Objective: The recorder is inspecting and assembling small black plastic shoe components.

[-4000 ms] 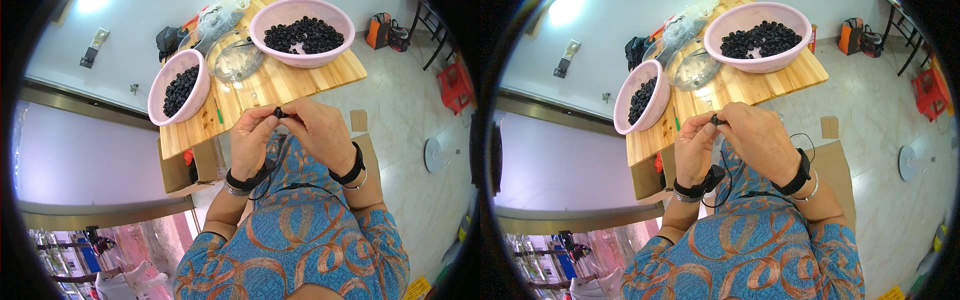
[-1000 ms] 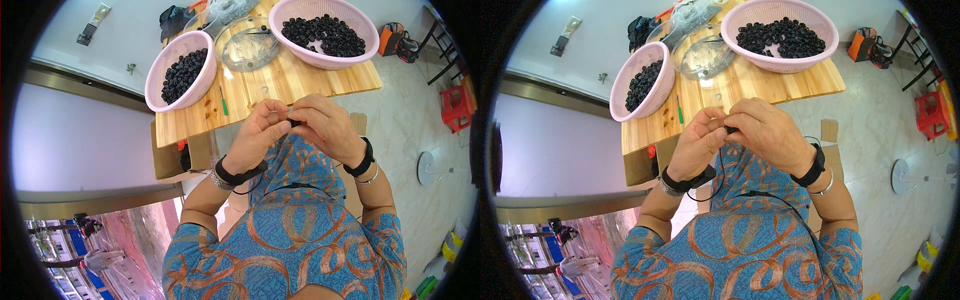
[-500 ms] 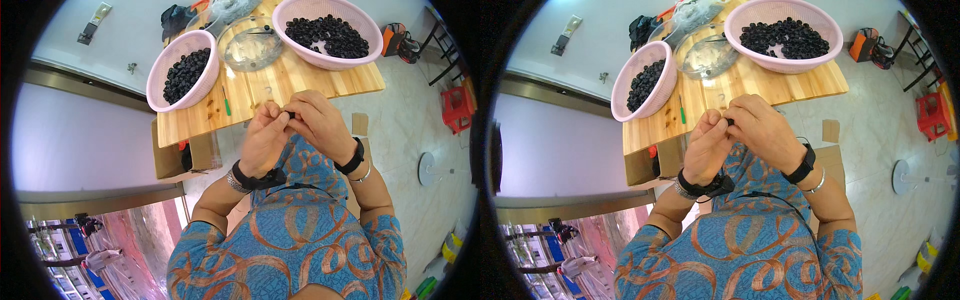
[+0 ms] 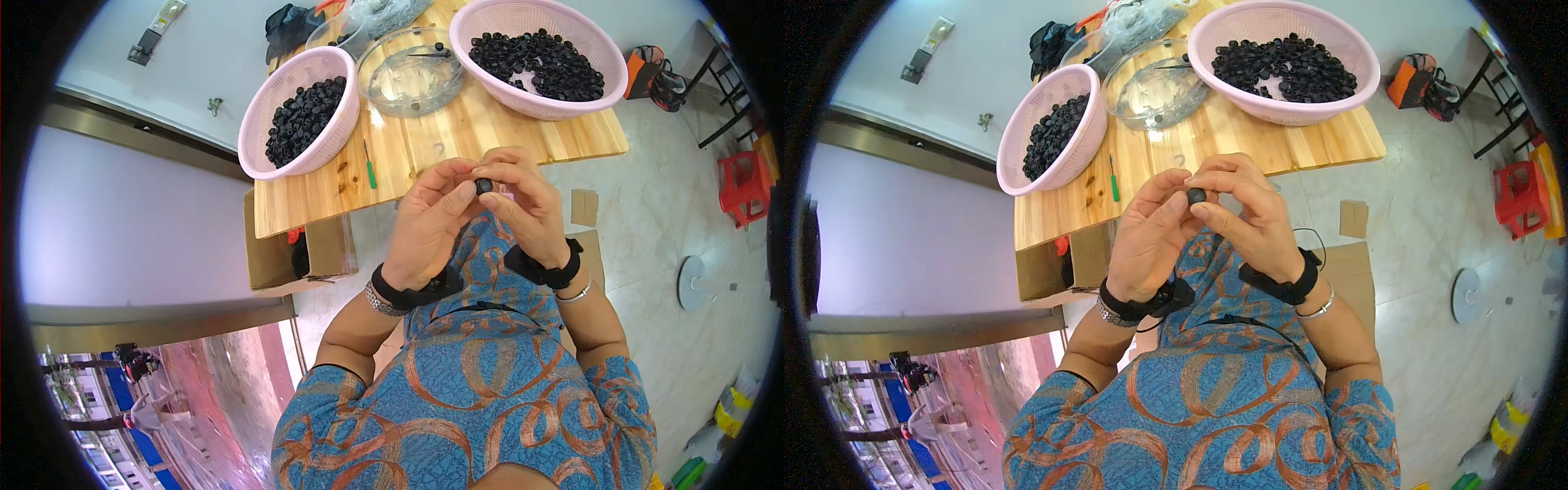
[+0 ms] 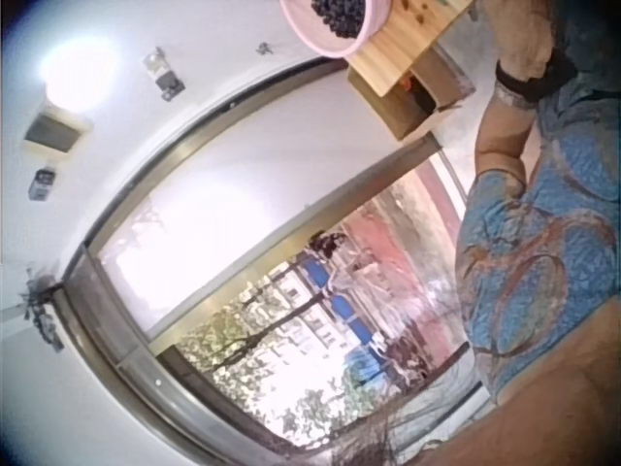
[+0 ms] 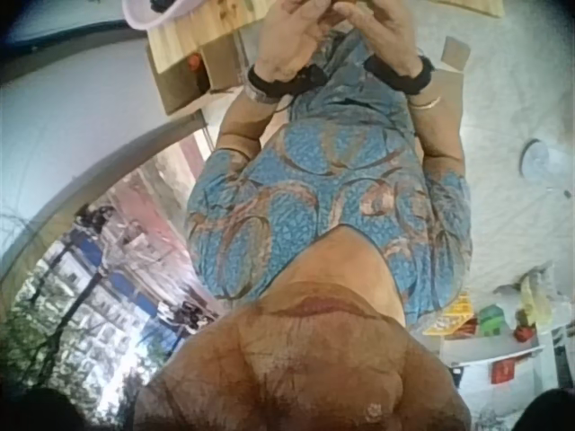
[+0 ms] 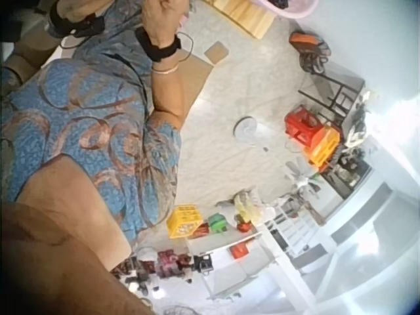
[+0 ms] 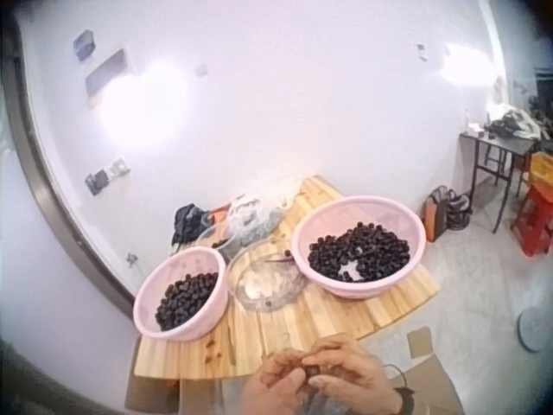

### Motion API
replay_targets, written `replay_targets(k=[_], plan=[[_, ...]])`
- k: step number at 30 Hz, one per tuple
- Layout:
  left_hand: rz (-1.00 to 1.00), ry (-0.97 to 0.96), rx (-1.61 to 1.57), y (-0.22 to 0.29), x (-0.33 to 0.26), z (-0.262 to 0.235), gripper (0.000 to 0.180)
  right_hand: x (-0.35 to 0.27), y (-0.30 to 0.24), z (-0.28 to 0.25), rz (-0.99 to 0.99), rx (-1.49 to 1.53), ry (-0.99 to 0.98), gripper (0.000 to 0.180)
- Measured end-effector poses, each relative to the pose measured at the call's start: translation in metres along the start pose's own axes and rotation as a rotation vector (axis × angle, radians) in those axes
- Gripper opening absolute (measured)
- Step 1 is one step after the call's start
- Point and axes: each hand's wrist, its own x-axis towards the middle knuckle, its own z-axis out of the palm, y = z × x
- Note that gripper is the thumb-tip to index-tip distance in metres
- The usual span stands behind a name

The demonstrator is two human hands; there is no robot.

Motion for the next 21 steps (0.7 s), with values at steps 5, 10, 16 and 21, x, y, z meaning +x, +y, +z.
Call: replay_targets(k=[5,10,16,21], plan=[[0.201,0.03,0.452,0.003,-0.004,-0.006,0.026,0.006,-0.02,-0.01,-0.032,-0.279,-0.103,0.025],[0.128,0.005,0.432,0.008,-0.006,-0.007,0.025,0.011,-0.024,-0.011,-0.08,-0.305,-0.159,0.02],[0.002,-0.06,0.217,0.01,-0.007,-0.021,0.022,0.013,-0.022,-0.008,-0.043,-0.19,-0.224,0.019],[-0.029,-0.06,0.07,0.01,-0.012,-0.03,0.022,0.016,-0.017,0.001,0.07,-0.123,-0.279,0.017]])
